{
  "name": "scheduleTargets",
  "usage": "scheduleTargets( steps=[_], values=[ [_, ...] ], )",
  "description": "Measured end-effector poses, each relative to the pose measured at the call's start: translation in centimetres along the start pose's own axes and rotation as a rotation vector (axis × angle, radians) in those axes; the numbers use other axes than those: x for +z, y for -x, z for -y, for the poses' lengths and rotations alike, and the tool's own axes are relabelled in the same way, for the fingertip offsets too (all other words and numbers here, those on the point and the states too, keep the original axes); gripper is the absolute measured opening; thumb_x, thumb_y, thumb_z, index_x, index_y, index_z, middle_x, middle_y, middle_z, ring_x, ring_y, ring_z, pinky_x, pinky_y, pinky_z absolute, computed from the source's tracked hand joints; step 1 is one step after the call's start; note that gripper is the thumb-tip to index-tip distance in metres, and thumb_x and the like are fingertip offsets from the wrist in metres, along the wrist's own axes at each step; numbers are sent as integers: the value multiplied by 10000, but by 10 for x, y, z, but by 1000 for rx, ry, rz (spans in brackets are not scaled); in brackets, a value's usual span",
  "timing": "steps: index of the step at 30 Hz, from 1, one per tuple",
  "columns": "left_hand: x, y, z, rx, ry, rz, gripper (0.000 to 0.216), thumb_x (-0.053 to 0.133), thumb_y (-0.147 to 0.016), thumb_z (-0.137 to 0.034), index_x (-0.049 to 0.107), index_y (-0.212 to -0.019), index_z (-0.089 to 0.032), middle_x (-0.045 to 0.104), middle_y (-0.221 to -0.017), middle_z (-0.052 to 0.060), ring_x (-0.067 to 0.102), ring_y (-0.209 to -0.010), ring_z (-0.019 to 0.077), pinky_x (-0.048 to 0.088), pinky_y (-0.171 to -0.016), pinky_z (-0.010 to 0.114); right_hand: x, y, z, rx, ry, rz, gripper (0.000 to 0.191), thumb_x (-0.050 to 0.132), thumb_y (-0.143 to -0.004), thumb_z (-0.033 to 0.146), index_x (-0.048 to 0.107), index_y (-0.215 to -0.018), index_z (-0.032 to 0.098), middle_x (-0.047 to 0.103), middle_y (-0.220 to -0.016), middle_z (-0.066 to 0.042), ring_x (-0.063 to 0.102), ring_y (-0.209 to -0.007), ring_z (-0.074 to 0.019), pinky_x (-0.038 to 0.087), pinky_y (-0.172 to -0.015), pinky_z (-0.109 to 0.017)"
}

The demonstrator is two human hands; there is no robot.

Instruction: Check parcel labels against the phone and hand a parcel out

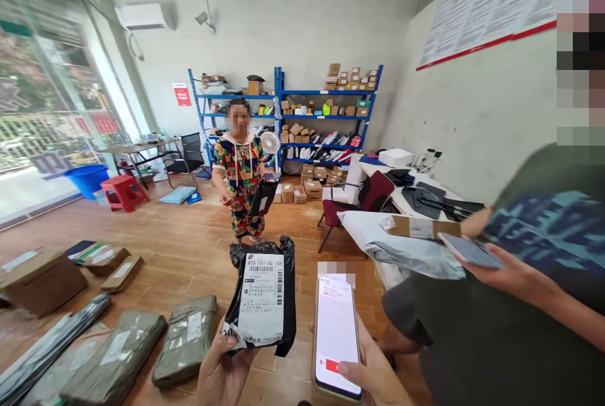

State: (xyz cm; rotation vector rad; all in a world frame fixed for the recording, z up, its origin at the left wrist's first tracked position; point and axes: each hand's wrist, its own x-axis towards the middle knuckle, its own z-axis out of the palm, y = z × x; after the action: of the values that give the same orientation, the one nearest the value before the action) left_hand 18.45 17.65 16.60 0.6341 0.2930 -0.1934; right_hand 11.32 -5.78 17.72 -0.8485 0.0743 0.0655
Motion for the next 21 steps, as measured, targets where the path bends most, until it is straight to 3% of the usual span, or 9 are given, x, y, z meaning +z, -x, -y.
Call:
scheduleTargets(
  steps=[4, 10, 16, 21],
  values=[
    [21, -14, 2, 113, 50, -48, 525, 808, -434, -123, 735, -935, -259, 759, -942, 1, 693, -860, 258, 571, -876, 426, -7, -45, 16, 37, 61, 176, 1170, 898, -535, 384, 219, -1469, 199, 612, -1245, -149, 569, -1140, -327, 496, -860, -366],
    [37, -41, 10, 240, 106, -70, 496, 809, -443, -121, 740, -915, -259, 757, -945, 3, 688, -892, 269, 566, -888, 442, -9, -96, 38, 69, 42, 274, 1204, 905, -523, 349, 177, -1473, 209, 609, -1250, -150, 582, -1124, -343, 494, -855, -398],
    [41, -62, 7, 288, 199, -190, 472, 739, -437, -83, 755, -857, -299, 761, -936, -20, 697, -850, 250, 596, -811, 391, 3, -134, 48, 166, -14, 344, 1313, 918, -525, 326, 48, -1502, 215, 600, -1268, -149, 604, -1086, -330, 508, -819, -376],
    [45, -87, -11, 309, 251, -247, 535, 736, -414, -84, 746, -889, -328, 759, -959, -29, 695, -830, 255, 612, -739, 396, 20, -172, 48, 197, -23, 414, 1403, 913, -538, 321, -120, -1478, 193, 601, -1256, -163, 613, -1062, -328, 512, -773, -376]
  ],
)
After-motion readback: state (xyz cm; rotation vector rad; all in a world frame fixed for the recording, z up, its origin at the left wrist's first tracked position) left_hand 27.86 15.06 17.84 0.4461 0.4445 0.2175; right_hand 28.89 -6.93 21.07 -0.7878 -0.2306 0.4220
